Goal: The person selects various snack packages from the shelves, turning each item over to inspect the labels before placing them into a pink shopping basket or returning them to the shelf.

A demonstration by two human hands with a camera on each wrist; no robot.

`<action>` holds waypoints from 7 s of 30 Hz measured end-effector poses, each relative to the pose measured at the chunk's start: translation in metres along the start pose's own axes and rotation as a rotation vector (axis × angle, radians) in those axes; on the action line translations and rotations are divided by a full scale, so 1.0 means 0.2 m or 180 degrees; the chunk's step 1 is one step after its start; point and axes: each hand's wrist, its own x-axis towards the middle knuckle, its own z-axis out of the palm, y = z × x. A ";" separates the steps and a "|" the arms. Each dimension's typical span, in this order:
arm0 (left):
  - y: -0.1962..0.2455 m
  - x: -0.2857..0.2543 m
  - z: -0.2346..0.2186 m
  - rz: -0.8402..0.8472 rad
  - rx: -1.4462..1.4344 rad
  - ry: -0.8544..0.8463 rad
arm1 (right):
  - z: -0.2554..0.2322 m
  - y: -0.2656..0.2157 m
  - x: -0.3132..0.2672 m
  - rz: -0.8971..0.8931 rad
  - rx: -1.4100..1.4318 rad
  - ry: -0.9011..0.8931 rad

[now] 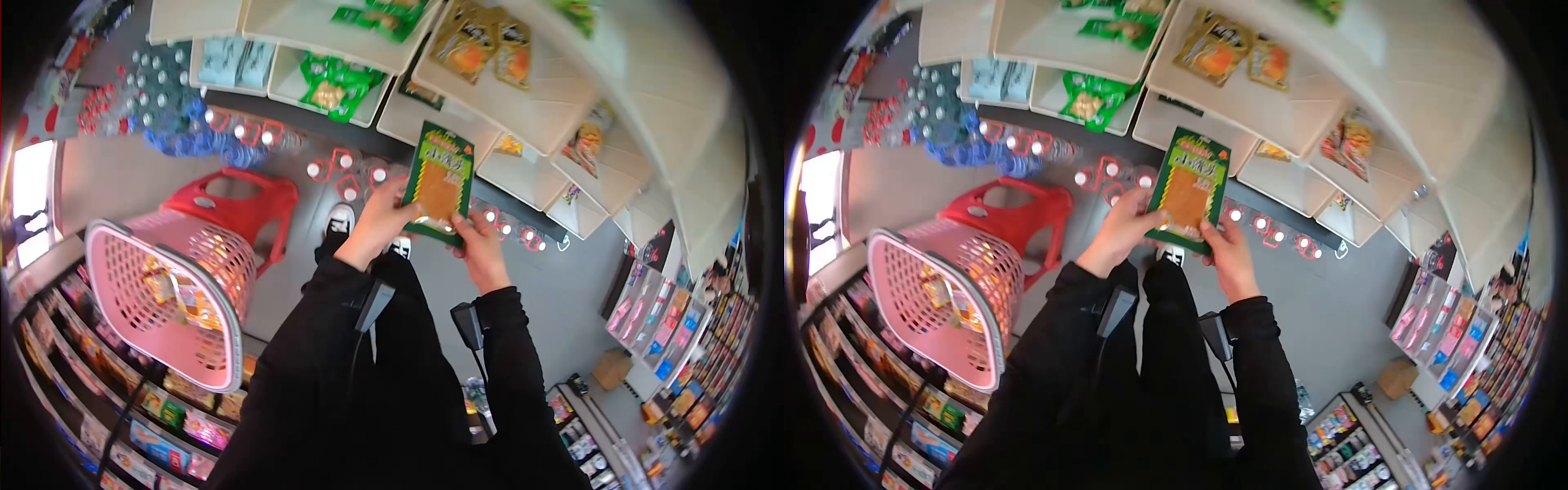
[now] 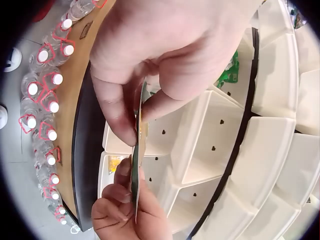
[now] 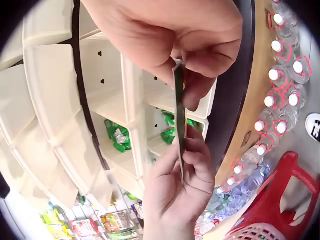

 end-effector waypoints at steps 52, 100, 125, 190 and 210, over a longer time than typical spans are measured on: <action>-0.26 -0.76 -0.16 0.1056 0.0728 0.1170 | 0.24 0.15 0.13 -0.1808 -0.2062 -0.1282; 0.57 -1.54 -0.64 0.1714 -0.0306 0.1284 | 1.03 -0.47 -0.92 -0.2354 -0.2039 -0.2149; 0.81 -0.68 1.80 0.0752 0.1599 -0.1889 | -1.25 -0.60 -1.30 -0.2553 0.1358 0.0388; 0.14 -1.92 -0.06 0.1484 -0.0022 0.2469 | 0.70 -0.35 -1.11 -0.3440 -0.2722 -0.3489; -0.40 -1.74 -1.45 0.0035 -0.1335 0.2839 | 2.01 0.37 -0.55 -0.1332 -0.3906 -0.3374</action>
